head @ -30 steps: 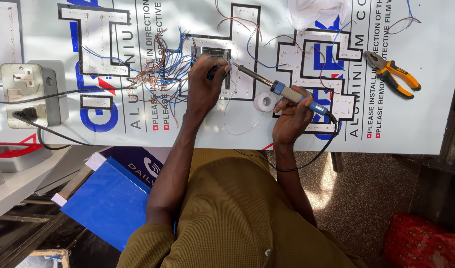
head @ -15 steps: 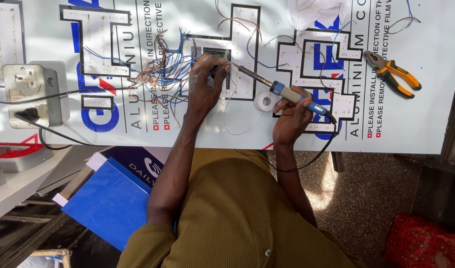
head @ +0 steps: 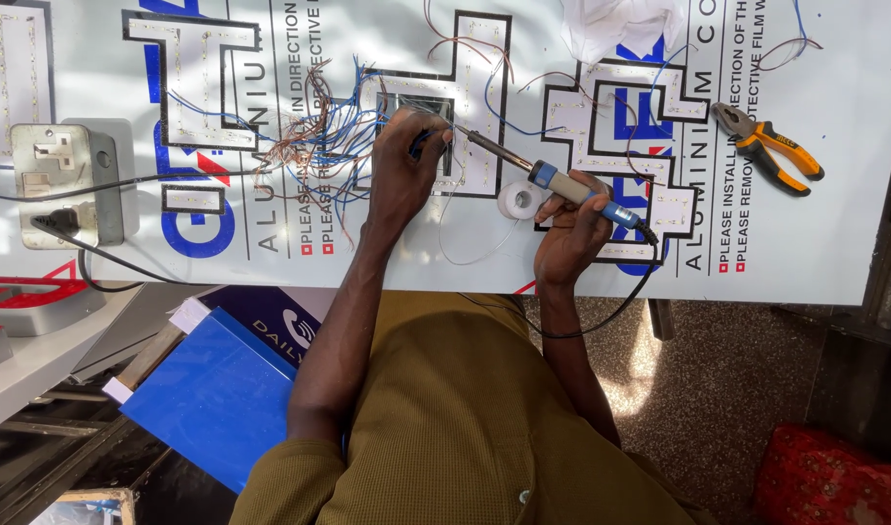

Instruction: Soldering electrical wires to LED strips and components on a sign board.

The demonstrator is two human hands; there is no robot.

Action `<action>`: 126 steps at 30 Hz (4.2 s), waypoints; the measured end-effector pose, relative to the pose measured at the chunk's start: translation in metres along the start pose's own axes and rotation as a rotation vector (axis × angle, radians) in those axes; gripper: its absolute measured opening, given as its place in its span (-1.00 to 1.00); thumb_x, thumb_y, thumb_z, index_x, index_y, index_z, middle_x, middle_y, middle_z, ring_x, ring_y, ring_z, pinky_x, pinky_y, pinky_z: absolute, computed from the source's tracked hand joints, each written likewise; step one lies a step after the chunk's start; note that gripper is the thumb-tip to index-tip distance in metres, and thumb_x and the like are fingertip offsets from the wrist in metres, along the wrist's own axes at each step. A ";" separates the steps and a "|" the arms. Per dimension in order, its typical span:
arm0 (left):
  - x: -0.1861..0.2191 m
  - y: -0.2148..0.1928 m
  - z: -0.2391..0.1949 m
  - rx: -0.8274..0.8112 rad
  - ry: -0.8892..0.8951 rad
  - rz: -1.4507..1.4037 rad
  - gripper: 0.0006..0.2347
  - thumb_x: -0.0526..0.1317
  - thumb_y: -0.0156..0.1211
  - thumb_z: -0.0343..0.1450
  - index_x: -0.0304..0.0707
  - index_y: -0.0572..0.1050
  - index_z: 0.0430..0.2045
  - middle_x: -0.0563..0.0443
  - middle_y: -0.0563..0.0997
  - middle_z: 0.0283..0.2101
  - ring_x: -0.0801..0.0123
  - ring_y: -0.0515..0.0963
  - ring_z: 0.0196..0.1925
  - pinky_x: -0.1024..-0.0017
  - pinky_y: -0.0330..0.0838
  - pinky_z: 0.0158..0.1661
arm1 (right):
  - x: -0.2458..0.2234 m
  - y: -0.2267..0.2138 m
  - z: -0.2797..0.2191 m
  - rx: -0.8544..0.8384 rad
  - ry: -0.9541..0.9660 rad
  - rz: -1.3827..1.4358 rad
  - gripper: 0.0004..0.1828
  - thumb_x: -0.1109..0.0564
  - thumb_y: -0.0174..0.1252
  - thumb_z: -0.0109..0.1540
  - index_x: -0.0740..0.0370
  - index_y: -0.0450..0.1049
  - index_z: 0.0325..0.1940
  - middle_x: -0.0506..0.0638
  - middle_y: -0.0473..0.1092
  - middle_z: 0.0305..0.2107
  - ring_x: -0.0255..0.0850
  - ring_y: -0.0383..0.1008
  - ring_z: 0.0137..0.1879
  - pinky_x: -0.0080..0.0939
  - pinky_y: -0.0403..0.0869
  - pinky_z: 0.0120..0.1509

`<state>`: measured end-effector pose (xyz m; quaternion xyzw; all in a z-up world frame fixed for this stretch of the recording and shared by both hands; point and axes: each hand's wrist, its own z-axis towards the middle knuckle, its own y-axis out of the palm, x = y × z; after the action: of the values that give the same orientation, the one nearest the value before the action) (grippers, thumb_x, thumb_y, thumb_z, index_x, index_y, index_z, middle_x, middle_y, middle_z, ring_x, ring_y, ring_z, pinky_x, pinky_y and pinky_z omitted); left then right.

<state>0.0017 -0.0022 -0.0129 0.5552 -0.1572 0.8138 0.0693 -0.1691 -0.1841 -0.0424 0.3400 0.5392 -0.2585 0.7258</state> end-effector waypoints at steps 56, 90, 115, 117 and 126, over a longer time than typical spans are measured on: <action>0.002 -0.106 0.015 -0.075 0.238 0.553 -0.86 -0.51 0.31 0.55 -0.40 0.68 -0.06 -0.20 0.62 -0.04 -0.02 0.52 -0.01 0.11 0.43 -0.09 | -0.038 0.029 0.023 0.200 0.207 0.253 -0.30 -0.44 0.07 0.42 0.27 0.57 0.09 0.06 0.38 -0.60 -0.12 0.35 -0.51 -0.11 0.45 -0.36; -0.022 -0.018 0.007 -0.164 0.166 0.159 -0.93 -0.32 0.32 0.63 -0.13 0.72 -0.20 -0.05 0.56 -0.35 -0.02 0.60 -0.27 0.11 0.51 -0.17 | -0.017 0.014 -0.004 0.136 0.113 0.025 -0.30 -0.37 -0.18 0.59 0.35 0.46 0.22 0.05 0.35 -0.56 -0.24 0.49 -0.43 -0.30 0.58 -0.38; 0.002 -0.019 0.007 -0.151 0.148 0.096 -0.91 -0.37 0.29 0.63 -0.18 0.70 -0.23 -0.07 0.54 -0.31 -0.06 0.60 -0.19 0.11 0.52 -0.18 | -0.013 0.010 -0.010 0.102 0.068 0.027 -0.34 -0.31 -0.21 0.62 0.37 0.44 0.23 0.07 0.37 -0.57 -0.25 0.51 -0.43 -0.31 0.62 -0.36; 0.006 -0.020 0.008 -0.164 0.120 0.092 -0.90 -0.38 0.26 0.65 -0.19 0.69 -0.20 -0.13 0.51 -0.33 -0.15 0.59 -0.23 0.05 0.53 -0.21 | -0.013 0.010 -0.011 0.103 0.053 0.022 -0.33 -0.30 -0.23 0.62 0.38 0.44 0.23 0.07 0.36 -0.56 -0.25 0.50 -0.44 -0.32 0.62 -0.37; -0.013 -0.016 0.003 -0.139 0.157 0.117 -0.91 -0.35 0.28 0.64 -0.14 0.68 -0.21 -0.06 0.52 -0.29 -0.07 0.58 -0.18 0.11 0.53 -0.22 | -0.013 0.010 -0.009 0.084 0.054 0.007 -0.35 -0.29 -0.22 0.62 0.36 0.45 0.23 0.05 0.38 -0.55 -0.26 0.52 -0.42 -0.33 0.63 -0.35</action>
<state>0.0139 0.0125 -0.0206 0.4733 -0.2395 0.8446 0.0722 -0.1706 -0.1702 -0.0294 0.3787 0.5460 -0.2691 0.6972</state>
